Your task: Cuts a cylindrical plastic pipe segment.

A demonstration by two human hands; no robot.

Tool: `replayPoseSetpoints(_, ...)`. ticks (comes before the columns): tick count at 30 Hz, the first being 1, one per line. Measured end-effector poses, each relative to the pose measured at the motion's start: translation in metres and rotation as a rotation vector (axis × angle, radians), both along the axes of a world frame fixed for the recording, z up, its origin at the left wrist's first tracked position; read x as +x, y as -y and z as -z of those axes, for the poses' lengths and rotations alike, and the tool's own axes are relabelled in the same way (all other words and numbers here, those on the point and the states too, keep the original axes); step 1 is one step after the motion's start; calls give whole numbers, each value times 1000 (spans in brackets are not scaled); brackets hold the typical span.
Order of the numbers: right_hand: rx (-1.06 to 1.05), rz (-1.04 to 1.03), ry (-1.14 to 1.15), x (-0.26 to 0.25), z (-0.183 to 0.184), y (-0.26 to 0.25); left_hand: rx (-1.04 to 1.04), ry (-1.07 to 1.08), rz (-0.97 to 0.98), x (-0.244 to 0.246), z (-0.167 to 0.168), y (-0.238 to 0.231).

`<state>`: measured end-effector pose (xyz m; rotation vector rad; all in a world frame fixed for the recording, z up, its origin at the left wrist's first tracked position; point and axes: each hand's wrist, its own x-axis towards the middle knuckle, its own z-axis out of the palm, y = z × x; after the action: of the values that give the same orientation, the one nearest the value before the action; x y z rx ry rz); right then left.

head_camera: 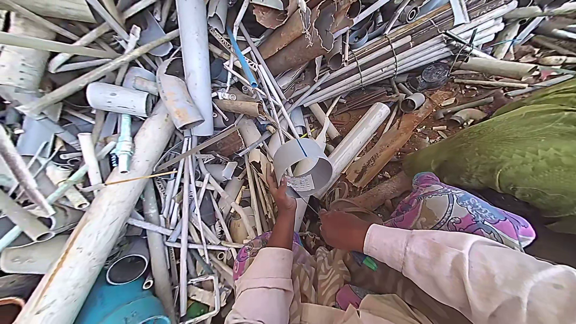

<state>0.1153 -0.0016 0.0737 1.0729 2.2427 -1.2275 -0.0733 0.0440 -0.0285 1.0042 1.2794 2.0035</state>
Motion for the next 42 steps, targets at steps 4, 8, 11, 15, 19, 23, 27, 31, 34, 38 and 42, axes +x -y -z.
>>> replayPoseSetpoints(4, 0, -55, -34, 6, -7, -12, 8, 24, 29, -10, -7, 1)
replayPoseSetpoints(8, 4, -80, -32, 7, -8, -16, 31, -39, 67, -9, -4, 2)
replayPoseSetpoints(11, 16, -65, -26, 7, -4, -16, 21, -42, 99, -4, -2, 3)
replayPoseSetpoints(15, 18, -70, -30, 10, 1, -22, 18, -24, 196, -3, 2, 4)
replayPoseSetpoints(19, 21, -67, -5, 11, 2, -20, 16, -2, 194, 1, 4, 3)
replayPoseSetpoints(23, 33, -23, 28, 4, 1, -8, 15, 25, 109, 0, 5, 0)
replayPoseSetpoints(27, 52, -8, 41, -2, 5, -2, 7, 15, 60, -2, 2, -1)
replayPoseSetpoints(31, 50, 15, 42, -6, 8, -2, 11, 33, 46, -5, 1, 0)
replayPoseSetpoints(34, 37, 0, 6, -3, 6, -4, 11, 51, 43, -8, 0, 0)
replayPoseSetpoints(38, 10, -42, -22, 3, -1, -15, 10, -6, 58, -8, -4, 1)
replayPoseSetpoints(42, 29, -54, -22, 7, 2, -18, -7, -67, 124, -4, -2, 3)
